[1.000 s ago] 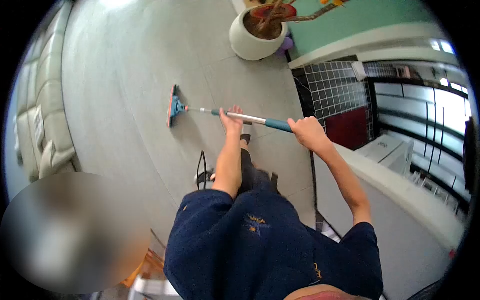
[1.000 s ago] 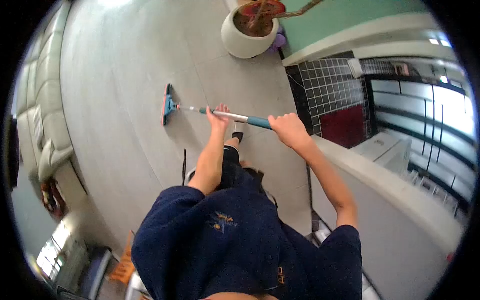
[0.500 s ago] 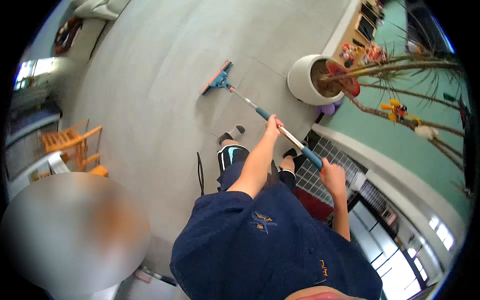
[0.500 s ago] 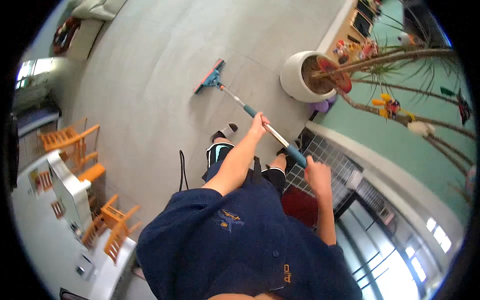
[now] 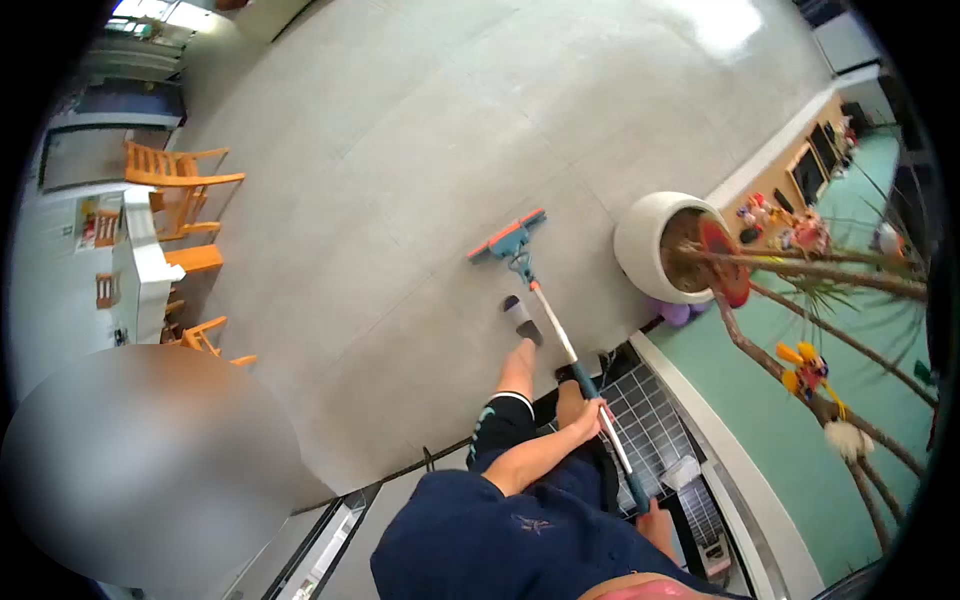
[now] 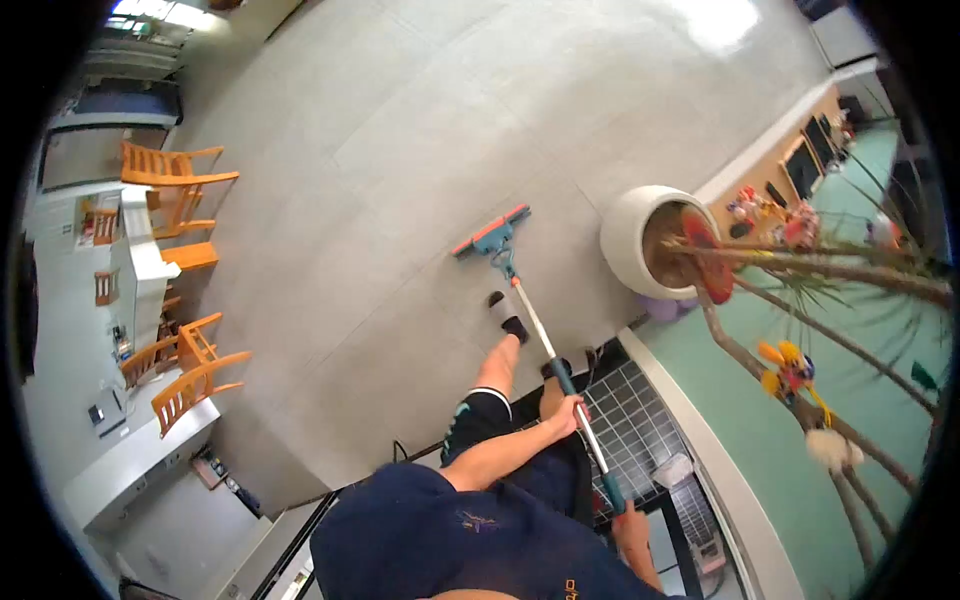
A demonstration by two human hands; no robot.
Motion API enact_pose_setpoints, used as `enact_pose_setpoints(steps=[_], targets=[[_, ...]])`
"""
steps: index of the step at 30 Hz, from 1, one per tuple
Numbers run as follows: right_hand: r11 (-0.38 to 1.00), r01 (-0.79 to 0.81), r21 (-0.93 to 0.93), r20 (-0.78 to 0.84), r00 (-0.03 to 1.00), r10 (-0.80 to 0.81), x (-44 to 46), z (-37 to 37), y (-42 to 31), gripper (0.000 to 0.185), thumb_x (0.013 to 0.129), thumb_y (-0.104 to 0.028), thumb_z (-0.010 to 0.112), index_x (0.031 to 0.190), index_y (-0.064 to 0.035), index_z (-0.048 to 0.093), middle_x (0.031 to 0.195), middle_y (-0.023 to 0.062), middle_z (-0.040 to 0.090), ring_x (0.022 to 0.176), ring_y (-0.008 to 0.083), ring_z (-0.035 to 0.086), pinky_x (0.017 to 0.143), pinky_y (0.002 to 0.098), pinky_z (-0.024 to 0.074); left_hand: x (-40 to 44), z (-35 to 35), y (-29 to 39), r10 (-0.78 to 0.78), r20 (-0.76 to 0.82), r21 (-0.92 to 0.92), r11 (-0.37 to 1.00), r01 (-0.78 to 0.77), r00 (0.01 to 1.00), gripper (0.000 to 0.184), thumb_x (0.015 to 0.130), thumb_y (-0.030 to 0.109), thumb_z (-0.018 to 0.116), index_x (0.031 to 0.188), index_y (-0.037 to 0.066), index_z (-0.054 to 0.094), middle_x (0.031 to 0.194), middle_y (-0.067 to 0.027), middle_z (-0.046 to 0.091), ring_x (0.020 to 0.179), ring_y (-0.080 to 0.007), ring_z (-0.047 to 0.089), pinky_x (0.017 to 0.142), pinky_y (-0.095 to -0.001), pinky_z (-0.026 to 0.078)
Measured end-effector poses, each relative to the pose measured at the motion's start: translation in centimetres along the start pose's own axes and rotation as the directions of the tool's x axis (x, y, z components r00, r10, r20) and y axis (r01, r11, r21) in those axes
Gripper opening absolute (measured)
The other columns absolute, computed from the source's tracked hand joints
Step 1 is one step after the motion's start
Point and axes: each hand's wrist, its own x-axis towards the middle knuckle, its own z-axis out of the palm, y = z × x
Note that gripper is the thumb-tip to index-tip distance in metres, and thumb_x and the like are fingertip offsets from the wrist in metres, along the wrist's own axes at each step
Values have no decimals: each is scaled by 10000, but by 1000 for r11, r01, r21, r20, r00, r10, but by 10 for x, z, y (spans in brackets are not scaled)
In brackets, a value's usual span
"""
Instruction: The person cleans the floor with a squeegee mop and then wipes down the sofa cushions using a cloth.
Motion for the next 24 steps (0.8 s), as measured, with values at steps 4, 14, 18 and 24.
enact_pose_setpoints(steps=[4, 14, 18, 24], targets=[[964, 265, -36, -136, 954, -267, 115, -61, -51, 380, 781, -138, 652, 1122, -29, 525, 740, 244, 630, 687, 445, 630, 592, 550, 480, 18, 31, 107, 244, 148, -270, 942, -198, 959, 258, 907, 312, 586, 1004, 79, 538, 860, -107, 622, 833, -284, 620, 763, -437, 522], [745, 546, 382, -182, 835, -519, 365, -150, -478, 309, 798, -170, 644, 1014, 35, 556, 665, 160, 604, 529, 281, 635, 457, 399, 487, -33, -72, 299, 517, 8, -361, 800, -479, 856, 432, 963, 388, 530, 1316, 143, 499, 1213, -100, 626, 1021, -253, 629, 880, -405, 510], [711, 464, 529, -91, 864, -496, 448, -139, -707, 230, 811, -168, 652, 910, 23, 573, 623, 90, 564, 454, 192, 573, 389, 360, 466, -68, -161, 272, 484, -141, -455, 743, -490, 864, 403, 967, 367, 521, 1284, 119, 500, 1199, -89, 619, 1022, -245, 607, 885, -409, 506], [674, 507, 538, -141, 842, -521, 482, -161, -895, 161, 787, -122, 610, 776, 37, 588, 653, 134, 625, 519, 220, 641, 437, 372, 522, -84, -261, 202, 406, -462, -538, 579, -613, 788, 412, 946, 397, 539, 1265, 139, 513, 1186, -71, 624, 1033, -237, 602, 897, -418, 482]])
